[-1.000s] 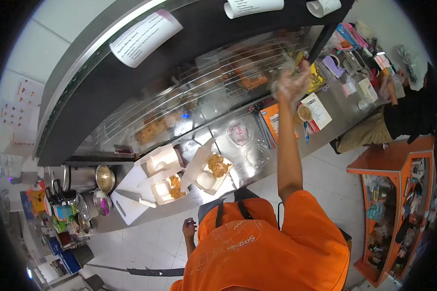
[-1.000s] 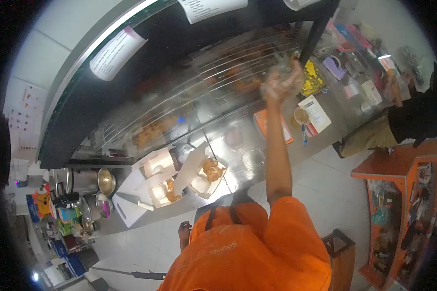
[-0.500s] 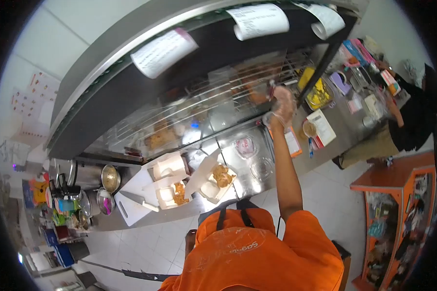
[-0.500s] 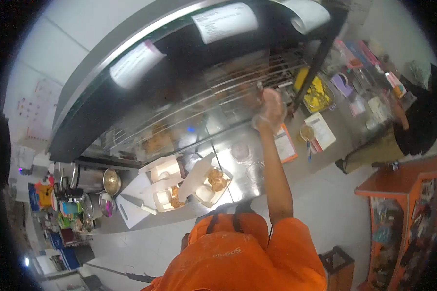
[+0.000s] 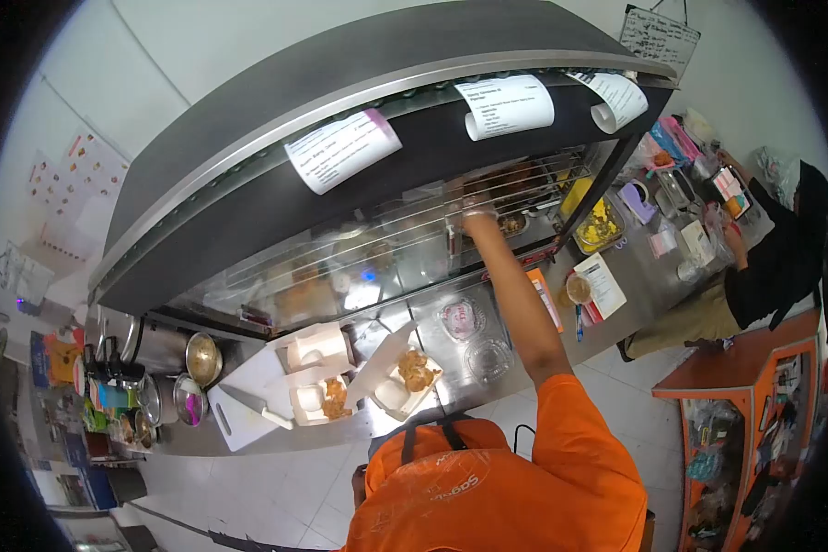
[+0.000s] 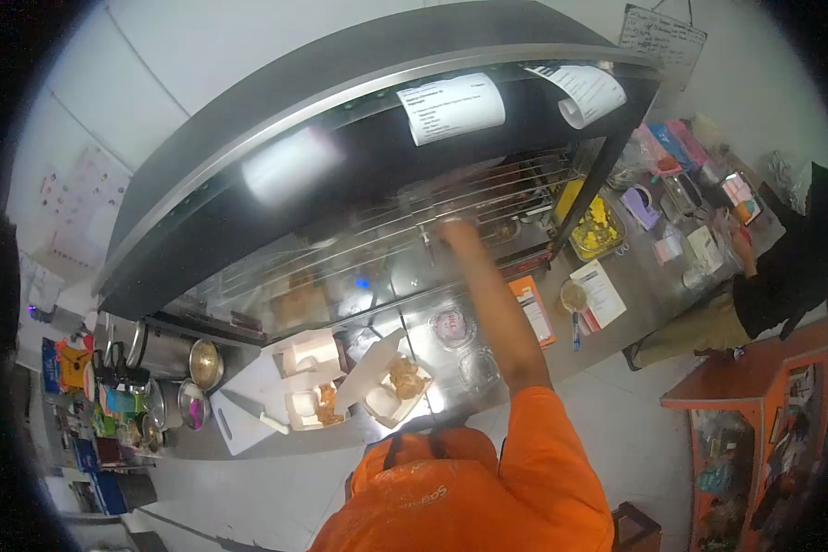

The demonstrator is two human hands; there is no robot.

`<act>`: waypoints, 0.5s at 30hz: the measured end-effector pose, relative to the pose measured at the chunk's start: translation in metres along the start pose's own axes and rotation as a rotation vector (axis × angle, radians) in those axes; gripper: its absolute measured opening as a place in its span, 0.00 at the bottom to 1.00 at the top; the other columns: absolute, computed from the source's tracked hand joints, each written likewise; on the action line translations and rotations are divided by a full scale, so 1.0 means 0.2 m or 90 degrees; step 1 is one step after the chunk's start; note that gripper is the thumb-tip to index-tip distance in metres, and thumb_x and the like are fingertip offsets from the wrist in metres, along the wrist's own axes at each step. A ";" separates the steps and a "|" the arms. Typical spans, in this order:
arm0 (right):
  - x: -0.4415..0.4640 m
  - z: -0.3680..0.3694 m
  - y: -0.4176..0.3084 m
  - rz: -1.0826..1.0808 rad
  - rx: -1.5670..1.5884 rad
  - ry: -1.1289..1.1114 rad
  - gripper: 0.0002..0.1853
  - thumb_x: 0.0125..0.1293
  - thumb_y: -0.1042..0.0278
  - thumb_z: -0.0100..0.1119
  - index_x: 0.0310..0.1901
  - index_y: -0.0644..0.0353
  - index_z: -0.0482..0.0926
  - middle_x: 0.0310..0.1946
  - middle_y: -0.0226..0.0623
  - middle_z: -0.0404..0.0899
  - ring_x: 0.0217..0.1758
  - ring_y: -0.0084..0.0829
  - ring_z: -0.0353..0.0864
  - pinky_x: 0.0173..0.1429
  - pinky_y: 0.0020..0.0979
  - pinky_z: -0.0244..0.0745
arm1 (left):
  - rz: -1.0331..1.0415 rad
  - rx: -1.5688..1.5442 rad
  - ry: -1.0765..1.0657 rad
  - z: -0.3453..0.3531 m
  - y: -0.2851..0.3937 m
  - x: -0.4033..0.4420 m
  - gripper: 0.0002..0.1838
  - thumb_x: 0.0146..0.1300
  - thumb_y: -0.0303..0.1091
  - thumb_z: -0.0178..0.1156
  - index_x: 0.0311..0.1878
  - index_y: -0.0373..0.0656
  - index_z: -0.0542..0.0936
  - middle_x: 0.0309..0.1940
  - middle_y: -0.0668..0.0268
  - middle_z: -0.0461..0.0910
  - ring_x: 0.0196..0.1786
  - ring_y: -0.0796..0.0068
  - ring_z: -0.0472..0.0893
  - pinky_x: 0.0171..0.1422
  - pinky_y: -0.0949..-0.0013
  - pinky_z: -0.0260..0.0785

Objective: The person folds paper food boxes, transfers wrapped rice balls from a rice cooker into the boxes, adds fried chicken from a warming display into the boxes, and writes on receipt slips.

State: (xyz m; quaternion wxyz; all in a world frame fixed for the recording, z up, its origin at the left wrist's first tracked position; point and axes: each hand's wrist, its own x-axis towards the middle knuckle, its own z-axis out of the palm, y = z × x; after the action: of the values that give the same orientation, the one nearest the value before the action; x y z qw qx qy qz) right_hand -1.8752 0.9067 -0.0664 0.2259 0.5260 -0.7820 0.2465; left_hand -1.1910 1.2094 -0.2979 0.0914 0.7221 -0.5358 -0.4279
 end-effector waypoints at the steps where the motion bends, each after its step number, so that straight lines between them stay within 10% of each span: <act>1: 0.01 0.03 0.00 -0.010 -0.015 -0.007 0.30 0.58 0.49 0.66 0.57 0.61 0.78 0.55 0.52 0.79 0.60 0.52 0.77 0.64 0.48 0.72 | -0.021 0.010 -0.008 0.01 0.02 -0.02 0.10 0.63 0.32 0.60 0.45 0.40 0.83 0.30 0.63 0.84 0.30 0.79 0.81 0.34 0.74 0.73; 9: -0.06 0.13 0.10 -0.071 -0.017 -0.072 0.32 0.58 0.51 0.66 0.60 0.62 0.75 0.58 0.53 0.77 0.61 0.52 0.77 0.65 0.48 0.72 | -0.083 0.030 -0.007 -0.03 0.14 -0.06 0.10 0.61 0.30 0.59 0.44 0.39 0.84 0.29 0.63 0.84 0.29 0.79 0.81 0.33 0.73 0.74; 15: -0.08 -0.75 -0.02 0.070 0.248 -0.112 0.15 0.61 0.64 0.60 0.46 0.62 0.82 0.44 0.50 0.84 0.51 0.53 0.81 0.56 0.47 0.76 | -0.050 0.023 0.007 -0.16 0.26 -0.06 0.10 0.60 0.29 0.59 0.43 0.39 0.84 0.28 0.63 0.84 0.29 0.79 0.81 0.33 0.73 0.74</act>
State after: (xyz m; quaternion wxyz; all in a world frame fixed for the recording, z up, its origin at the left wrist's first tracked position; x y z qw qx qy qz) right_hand -1.8524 1.0111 0.0401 0.0370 0.5358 -0.7639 0.3578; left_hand -1.2047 1.1888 -0.2411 0.0642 0.7464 -0.5143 -0.4175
